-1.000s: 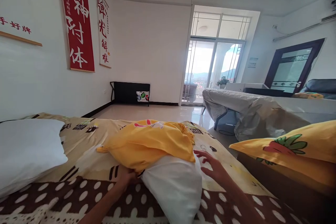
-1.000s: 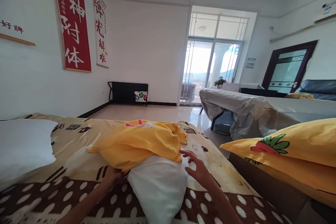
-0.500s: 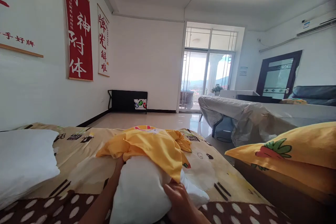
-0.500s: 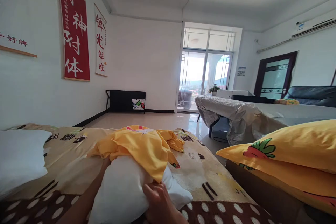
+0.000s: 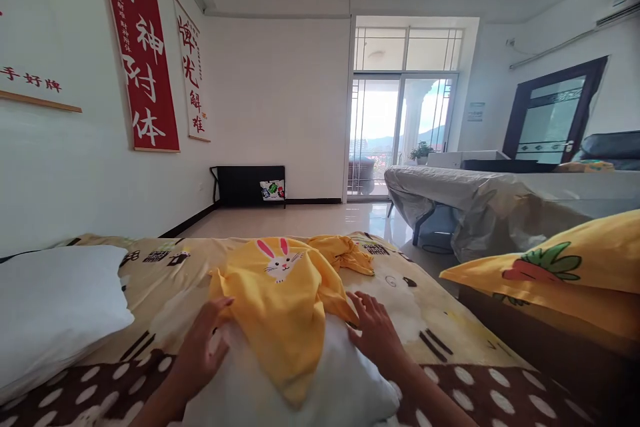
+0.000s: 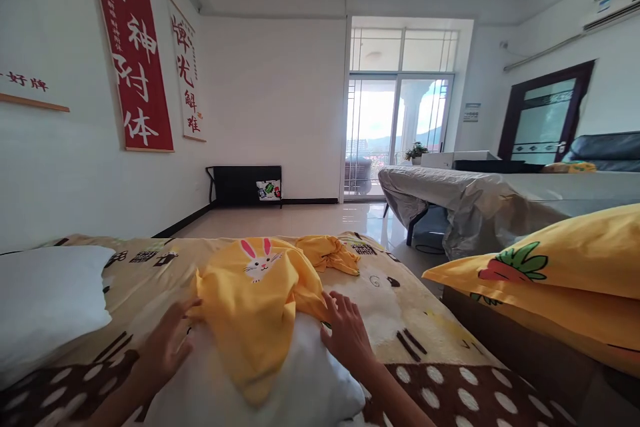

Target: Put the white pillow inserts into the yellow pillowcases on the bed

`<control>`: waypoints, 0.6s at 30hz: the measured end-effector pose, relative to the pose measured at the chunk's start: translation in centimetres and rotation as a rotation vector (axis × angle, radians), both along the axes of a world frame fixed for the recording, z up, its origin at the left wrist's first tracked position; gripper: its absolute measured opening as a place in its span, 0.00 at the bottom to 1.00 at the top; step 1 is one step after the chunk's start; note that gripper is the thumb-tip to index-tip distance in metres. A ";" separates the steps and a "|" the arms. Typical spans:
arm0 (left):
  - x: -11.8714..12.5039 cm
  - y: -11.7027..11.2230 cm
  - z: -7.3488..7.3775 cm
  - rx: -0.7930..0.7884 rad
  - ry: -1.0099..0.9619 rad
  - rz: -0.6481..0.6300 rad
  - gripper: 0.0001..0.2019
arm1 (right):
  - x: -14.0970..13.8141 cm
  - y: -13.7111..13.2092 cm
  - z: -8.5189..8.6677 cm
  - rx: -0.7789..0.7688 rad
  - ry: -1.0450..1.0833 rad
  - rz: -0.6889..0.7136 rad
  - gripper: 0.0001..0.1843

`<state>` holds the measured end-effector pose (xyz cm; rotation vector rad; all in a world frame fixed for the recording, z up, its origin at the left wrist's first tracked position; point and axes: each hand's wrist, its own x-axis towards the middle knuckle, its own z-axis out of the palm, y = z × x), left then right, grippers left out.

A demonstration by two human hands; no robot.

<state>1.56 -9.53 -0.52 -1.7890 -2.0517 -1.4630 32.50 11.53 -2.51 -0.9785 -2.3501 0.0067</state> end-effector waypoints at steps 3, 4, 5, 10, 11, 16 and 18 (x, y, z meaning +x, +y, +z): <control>6.9 0.5 0.5 -0.211 0.062 -0.506 0.30 | -2.5 0.8 -1.2 -0.089 -0.078 -0.058 0.22; 8.5 1.3 0.4 -0.243 0.018 -0.541 0.30 | -3.3 0.9 -1.5 -0.124 -0.091 -0.081 0.18; 9.6 2.3 0.3 -0.261 -0.035 -0.522 0.27 | -4.0 0.8 -1.6 -0.145 -0.098 -0.106 0.15; 8.1 5.6 4.5 -0.131 -0.294 -0.215 0.05 | -3.7 2.3 4.1 -0.036 -0.113 -0.149 0.10; 7.0 5.3 6.7 -0.053 -0.333 -0.146 0.08 | -3.0 2.8 6.4 0.006 -0.104 -0.159 0.11; 0.7 -1.0 17.5 0.271 -0.359 0.187 0.18 | 1.3 2.1 17.0 0.334 0.058 -0.163 0.18; -0.8 -4.9 17.3 0.227 -0.307 0.293 0.19 | 3.1 -0.5 16.9 0.482 0.095 -0.027 0.17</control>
